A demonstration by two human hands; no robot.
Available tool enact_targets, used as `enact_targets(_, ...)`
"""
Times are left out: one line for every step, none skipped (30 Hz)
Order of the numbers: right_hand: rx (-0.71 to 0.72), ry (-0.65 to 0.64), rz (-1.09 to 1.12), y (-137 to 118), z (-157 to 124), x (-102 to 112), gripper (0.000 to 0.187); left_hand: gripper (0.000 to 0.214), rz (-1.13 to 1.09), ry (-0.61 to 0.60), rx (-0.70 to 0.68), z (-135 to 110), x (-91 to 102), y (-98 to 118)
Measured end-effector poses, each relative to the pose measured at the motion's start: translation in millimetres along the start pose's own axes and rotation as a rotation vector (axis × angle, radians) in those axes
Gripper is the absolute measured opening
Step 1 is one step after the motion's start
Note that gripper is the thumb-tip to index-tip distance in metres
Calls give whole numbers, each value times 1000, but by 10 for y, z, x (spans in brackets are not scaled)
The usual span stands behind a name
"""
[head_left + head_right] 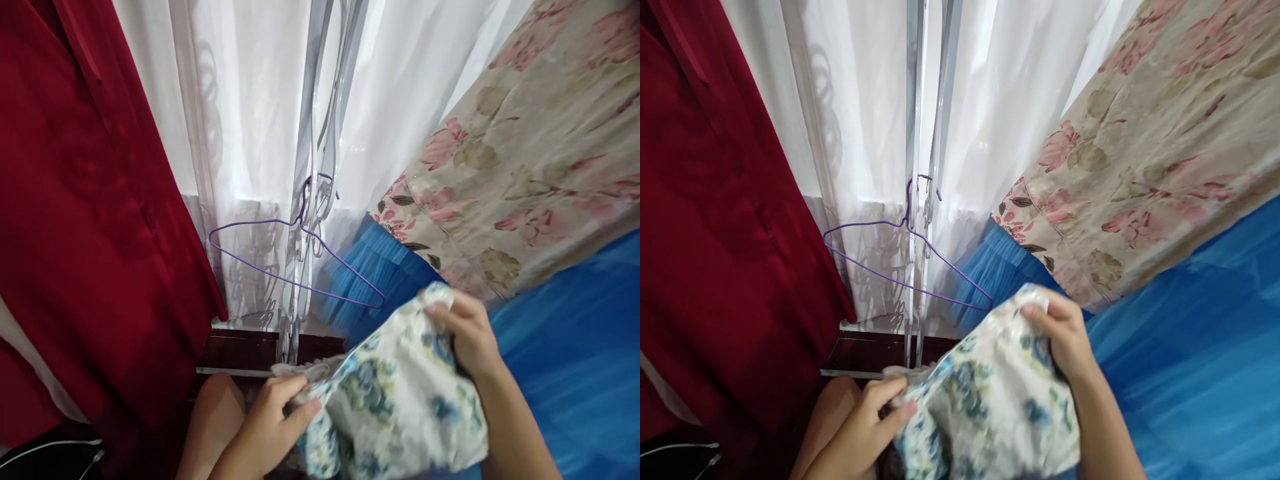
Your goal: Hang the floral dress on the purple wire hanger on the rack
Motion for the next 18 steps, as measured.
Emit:
enact_targets(67,48,55,-33,213,-55,17,20,15,53,-38,40,98,74)
enact_targets(91,14,86,-54,395,-194,18,23,25,97,-70,69,195,143)
enact_targets(82,-27,101,-66,538,-377,20,27,29,140,-96,87,291,203)
enact_targets(43,-93,106,-72,634,-599,23,30,26,184,-112,95,390,251)
enact_targets(-14,-200,108,-75,674,-844,27,33,20,232,-121,99,494,284)
enact_targets(-84,-322,110,-75,665,-1083,31,34,14,286,-125,103,610,306)
enact_targets(-149,-430,127,-79,622,-1290,35,35,14,336,-123,112,737,318)
enact_targets(-202,-513,151,-87,564,-1448,38,33,26,375,-117,130,877,319)
enact_targets(-244,-566,180,-96,505,-1553,40,30,50,403,-113,159,1029,313)
enact_targets(-275,-597,211,-104,457,-1608,41,25,86,415,-110,201,1191,298)
enact_targets(-299,-610,239,-111,423,-1620,40,17,134,405,-106,257,1358,271)
enact_targets(-323,-621,262,-116,404,-1604,38,10,192,380,-104,326,1526,232)
enact_targets(-349,-636,279,-121,394,-1571,37,8,257,345,-101,409,1689,179)
enact_targets(-376,-655,290,-128,391,-1532,35,11,316,308,-104,506,1845,117)
enact_targets(-398,-673,295,-141,393,-1496,34,12,372,291,-113,617,1996,53)
enact_targets(-417,-691,290,-160,395,-1466,34,13,420,318,-127,743,2146,-2)
enact_targets(-434,-708,276,-185,394,-1446,34,14,463,370,-149,881,2282,-39)
enact_targets(-449,-727,257,-216,387,-1436,33,15,510,419,-174,1031,2392,-53)
Point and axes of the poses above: each hand's wrist, its own z-axis towards the middle knuckle, its own x-axis out of the back of the hand, y = z × x, the point moved 4 cm from there along z, towards the middle knuckle, and after that the axes turned 12 degrees about y, right-handed, at the moved point
